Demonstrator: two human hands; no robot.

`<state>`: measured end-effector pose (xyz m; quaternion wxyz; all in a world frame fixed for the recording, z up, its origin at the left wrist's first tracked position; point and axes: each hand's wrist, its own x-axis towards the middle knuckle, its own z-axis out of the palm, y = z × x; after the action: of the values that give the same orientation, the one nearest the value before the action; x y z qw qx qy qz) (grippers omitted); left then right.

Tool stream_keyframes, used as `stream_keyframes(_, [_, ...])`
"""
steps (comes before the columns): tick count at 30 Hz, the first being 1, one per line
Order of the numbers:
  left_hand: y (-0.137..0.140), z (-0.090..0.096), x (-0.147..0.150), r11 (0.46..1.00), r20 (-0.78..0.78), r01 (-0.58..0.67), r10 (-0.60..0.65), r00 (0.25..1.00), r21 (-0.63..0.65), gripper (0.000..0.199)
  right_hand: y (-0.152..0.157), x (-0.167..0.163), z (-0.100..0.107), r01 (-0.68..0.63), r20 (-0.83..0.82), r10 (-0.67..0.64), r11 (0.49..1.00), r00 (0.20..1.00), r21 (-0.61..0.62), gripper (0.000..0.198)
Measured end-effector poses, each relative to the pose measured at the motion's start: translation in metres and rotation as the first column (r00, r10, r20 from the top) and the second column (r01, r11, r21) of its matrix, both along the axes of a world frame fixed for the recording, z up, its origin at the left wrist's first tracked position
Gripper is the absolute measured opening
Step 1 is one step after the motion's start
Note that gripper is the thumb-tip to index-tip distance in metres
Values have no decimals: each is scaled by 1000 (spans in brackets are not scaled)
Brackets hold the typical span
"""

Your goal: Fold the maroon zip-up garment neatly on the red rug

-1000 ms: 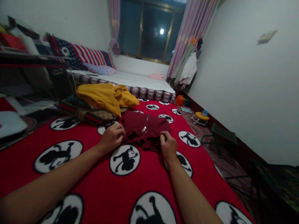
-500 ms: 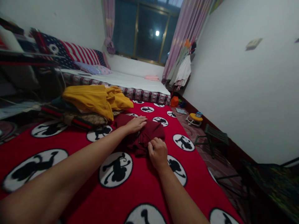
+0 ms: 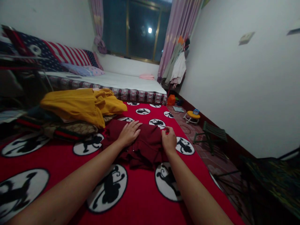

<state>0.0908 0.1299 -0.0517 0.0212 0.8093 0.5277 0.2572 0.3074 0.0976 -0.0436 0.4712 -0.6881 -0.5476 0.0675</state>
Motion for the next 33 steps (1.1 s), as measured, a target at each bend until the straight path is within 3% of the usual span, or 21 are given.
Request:
stream_keyframes(4, [-1, -1, -1, 1000, 13, 5, -5, 1000, 9, 44, 35, 12, 0, -22, 104, 43, 982, 994, -188, 29])
stream_keyframes(7, [-2, -1, -1, 1000, 18, 9, -9, 1000, 13, 45, 34, 16, -4, -14, 113, 32, 987, 993, -161, 27])
stream_keyframes(10, [-3, -1, 0, 1000, 21, 3, -3, 1000, 14, 46, 26, 21, -9, 97, 203, -78, 991, 976, -86, 29])
stream_keyframes(12, [-4, 0, 0, 1000, 20, -5, 5, 1000, 14, 46, 23, 21, -7, 156, 357, -100, 979, 929, -132, 26])
stream_keyframes(14, [-4, 0, 1, 1000, 16, -12, 11, 1000, 9, 46, 23, 16, 1, 189, 517, -38, 952, 855, -243, 23])
stream_keyframes(16, [-4, 0, 2, 1000, 11, -16, 16, 1000, -2, 46, 23, 4, 14, 203, 622, 15, 939, 783, -279, 21])
stream_keyframes(18, [-4, 0, 2, 1000, 9, -19, 19, 1000, -9, 46, 20, -13, 24, 146, 652, 23, 968, 758, -203, 27])
stream_keyframes(21, [-4, 0, 1, 1000, 8, -20, 20, 1000, -4, 47, 10, -42, 22, -100, 606, 119, 993, 786, -66, 43])
stream_keyframes(24, [-4, 1, 1, 999, 23, -27, 27, 999, -26, 50, 2, -62, 3, -266, 608, 309, 950, 732, -162, 54])
stream_keyframes(28, [-3, 2, -1, 989, 58, -92, 99, 993, -117, 62, 2, -65, -15, -254, 582, 426, 899, 693, -356, 56])
stream_keyframes(33, [-18, 0, -21, 968, -33, -112, 107, 994, -227, 80, 3, -62, -12, -211, 585, 422, 894, 693, -395, 58])
